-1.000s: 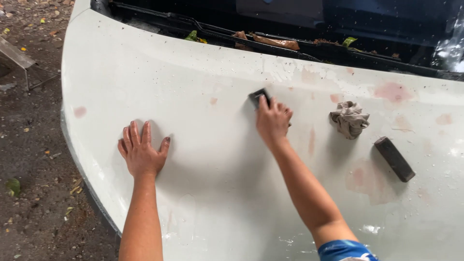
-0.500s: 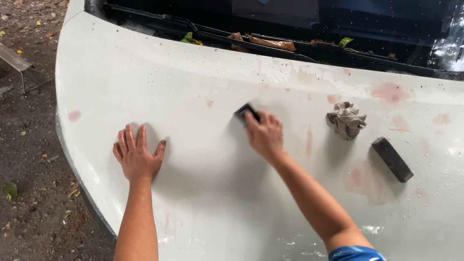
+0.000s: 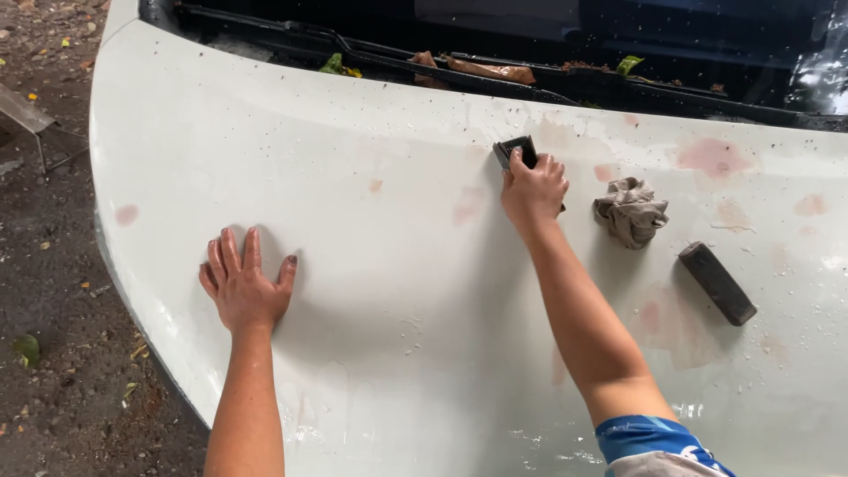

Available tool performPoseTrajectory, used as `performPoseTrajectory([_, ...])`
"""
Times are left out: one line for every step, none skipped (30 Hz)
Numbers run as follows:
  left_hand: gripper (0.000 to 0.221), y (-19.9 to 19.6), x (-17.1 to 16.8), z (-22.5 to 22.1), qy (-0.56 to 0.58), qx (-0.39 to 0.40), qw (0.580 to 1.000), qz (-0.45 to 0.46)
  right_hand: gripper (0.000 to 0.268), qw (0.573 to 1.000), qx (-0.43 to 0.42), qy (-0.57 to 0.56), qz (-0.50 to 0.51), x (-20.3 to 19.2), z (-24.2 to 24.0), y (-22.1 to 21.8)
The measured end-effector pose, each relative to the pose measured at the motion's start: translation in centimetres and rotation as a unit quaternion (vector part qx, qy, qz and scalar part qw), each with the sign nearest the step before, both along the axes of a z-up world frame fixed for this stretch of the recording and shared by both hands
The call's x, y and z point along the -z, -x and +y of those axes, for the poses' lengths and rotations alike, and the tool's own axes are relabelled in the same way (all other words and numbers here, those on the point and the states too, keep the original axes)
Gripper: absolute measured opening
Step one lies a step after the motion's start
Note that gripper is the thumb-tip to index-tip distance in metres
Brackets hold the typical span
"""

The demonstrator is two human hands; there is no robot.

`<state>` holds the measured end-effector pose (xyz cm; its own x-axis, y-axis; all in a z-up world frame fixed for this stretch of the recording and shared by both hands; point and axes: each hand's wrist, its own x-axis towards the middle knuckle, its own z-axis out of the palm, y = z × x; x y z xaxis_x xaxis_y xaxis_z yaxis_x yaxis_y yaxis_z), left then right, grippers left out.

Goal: Sanding the white hood of a car with a sanding block and water.

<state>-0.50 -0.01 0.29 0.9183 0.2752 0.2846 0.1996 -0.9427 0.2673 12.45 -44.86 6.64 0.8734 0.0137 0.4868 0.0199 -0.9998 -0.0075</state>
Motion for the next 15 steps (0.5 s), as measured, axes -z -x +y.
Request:
performPoseTrajectory([0.087, -0.3, 0.1, -0.1, 0.000, 0.002, 1.000, -0.002, 0.042, 0.998, 0.036, 0.023, -0.050, -0.1, -0.5, -0.9])
performPoseTrajectory([0.087, -0.4, 0.1, 0.0, 0.000, 0.003, 1.000, -0.003, 0.042, 0.998, 0.037, 0.024, -0.050, -0.3, 1.6, 0.8])
performPoseTrajectory([0.087, -0.2, 0.2, -0.1, -0.001, 0.006, 1.000, -0.006, 0.044, 0.998, -0.029, 0.016, -0.047, -0.5, 3.7, 2.8])
performPoseTrajectory([0.087, 0.1, 0.3, -0.2, -0.003, 0.008, 1.000, -0.009, 0.046, 0.995, -0.095, 0.009, -0.043, -0.6, 5.8, 4.8])
performPoseTrajectory([0.087, -0.1, 0.1, -0.3, -0.005, 0.008, 1.000, -0.012, 0.046, 0.994, -0.095, 0.006, -0.047, -0.4, 5.2, 4.4])
performPoseTrajectory([0.087, -0.3, 0.0, -0.3, -0.005, 0.008, 1.000, -0.016, 0.043, 0.989, -0.136, -0.004, -0.052, -0.2, 4.6, 4.0])
performPoseTrajectory([0.087, -0.3, -0.1, -0.2, -0.007, 0.009, 1.000, -0.017, 0.040, 0.983, -0.176, -0.016, -0.055, 0.3, 4.2, 3.8])
performPoseTrajectory([0.087, -0.4, -0.1, -0.2, -0.011, 0.010, 1.000, -0.018, 0.040, 0.983, -0.175, -0.020, -0.056, 0.4, 2.4, 1.6])
performPoseTrajectory([0.087, -0.5, -0.1, -0.3, -0.006, 0.007, 1.000, -0.014, 0.040, 0.994, -0.105, -0.024, -0.023, 0.4, 0.7, -0.9])
performPoseTrajectory([0.087, -0.6, 0.0, -0.3, -0.001, 0.005, 1.000, -0.011, 0.039, 0.999, -0.036, -0.029, 0.012, 0.4, -0.9, -3.4])
performPoseTrajectory([0.087, -0.7, 0.0, 0.0, 0.000, 0.000, 1.000, -0.010, 0.039, 0.999, -0.040, -0.028, 0.013, 0.2, -0.2, -3.7])
performPoseTrajectory([0.086, -0.8, 0.0, 0.4, -0.003, 0.001, 1.000, -0.011, 0.041, 1.000, 0.006, -0.010, -0.001, 0.0, 0.6, -4.1])
performPoseTrajectory([0.085, -0.7, 0.2, 0.2, -0.002, 0.006, 1.000, -0.008, 0.043, 0.998, 0.055, 0.011, -0.012, -0.1, 0.8, -4.0])
performPoseTrajectory([0.085, 0.0, 0.4, 0.1, 0.003, 0.004, 1.000, -0.004, 0.043, 0.998, 0.053, 0.016, -0.008, 0.1, 2.2, -2.4])
performPoseTrajectory([0.085, -0.2, 0.2, 0.0, -0.001, 0.007, 1.000, -0.010, 0.045, 0.999, 0.002, 0.026, -0.020, -0.3, 3.6, -1.8])
